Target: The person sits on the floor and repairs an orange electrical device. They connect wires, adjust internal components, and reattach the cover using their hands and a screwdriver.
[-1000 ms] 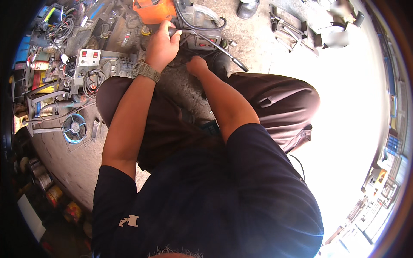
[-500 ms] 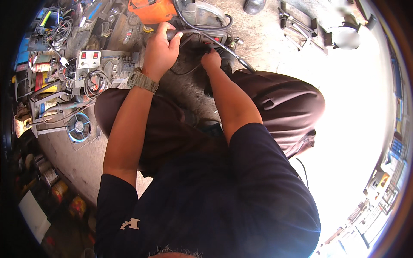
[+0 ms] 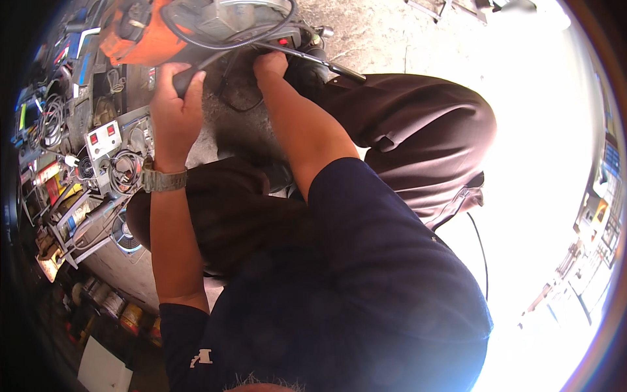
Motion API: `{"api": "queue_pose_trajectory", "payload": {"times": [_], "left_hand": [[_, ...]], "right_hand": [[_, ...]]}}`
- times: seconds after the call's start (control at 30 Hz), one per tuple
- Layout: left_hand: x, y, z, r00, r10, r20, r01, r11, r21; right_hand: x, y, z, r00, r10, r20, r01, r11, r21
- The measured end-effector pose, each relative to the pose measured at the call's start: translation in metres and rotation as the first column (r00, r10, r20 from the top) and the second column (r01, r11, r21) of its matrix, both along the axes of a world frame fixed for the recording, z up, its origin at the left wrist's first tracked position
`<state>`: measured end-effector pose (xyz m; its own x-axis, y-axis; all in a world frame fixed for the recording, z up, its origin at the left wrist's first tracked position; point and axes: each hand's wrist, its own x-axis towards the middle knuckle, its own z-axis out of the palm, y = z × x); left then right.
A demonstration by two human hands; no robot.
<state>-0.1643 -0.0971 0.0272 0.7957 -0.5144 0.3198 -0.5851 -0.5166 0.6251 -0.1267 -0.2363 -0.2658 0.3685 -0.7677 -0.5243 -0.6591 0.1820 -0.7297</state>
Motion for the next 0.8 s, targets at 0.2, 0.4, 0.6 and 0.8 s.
{"api": "queue_pose_trajectory", "payload": {"times": [0.2,0.4,0.6,0.8], "left_hand": [[0.003,-0.011,0.003,0.999,-0.038,0.037,0.038,0.999,0.018],[-0.002,-0.002,-0.003,0.999,0.034,0.014,-0.035,0.999,0.032],[-0.01,-0.01,-0.001,0.997,0.056,-0.054,-0.054,0.998,0.042],[-0.01,-0.007,-0.006,0.999,0.048,-0.025,-0.047,0.999,0.026]], "right_hand": [[0.02,-0.005,-0.024,0.968,-0.242,0.069,0.206,0.918,0.337],[-0.003,-0.011,0.05,0.106,0.786,-0.609,-0.986,0.003,-0.167],[-0.048,-0.021,0.01,0.67,0.717,-0.192,-0.741,0.661,-0.118],[-0.079,-0.054,0.105,-0.096,0.921,-0.378,-0.989,-0.132,-0.07]]}}
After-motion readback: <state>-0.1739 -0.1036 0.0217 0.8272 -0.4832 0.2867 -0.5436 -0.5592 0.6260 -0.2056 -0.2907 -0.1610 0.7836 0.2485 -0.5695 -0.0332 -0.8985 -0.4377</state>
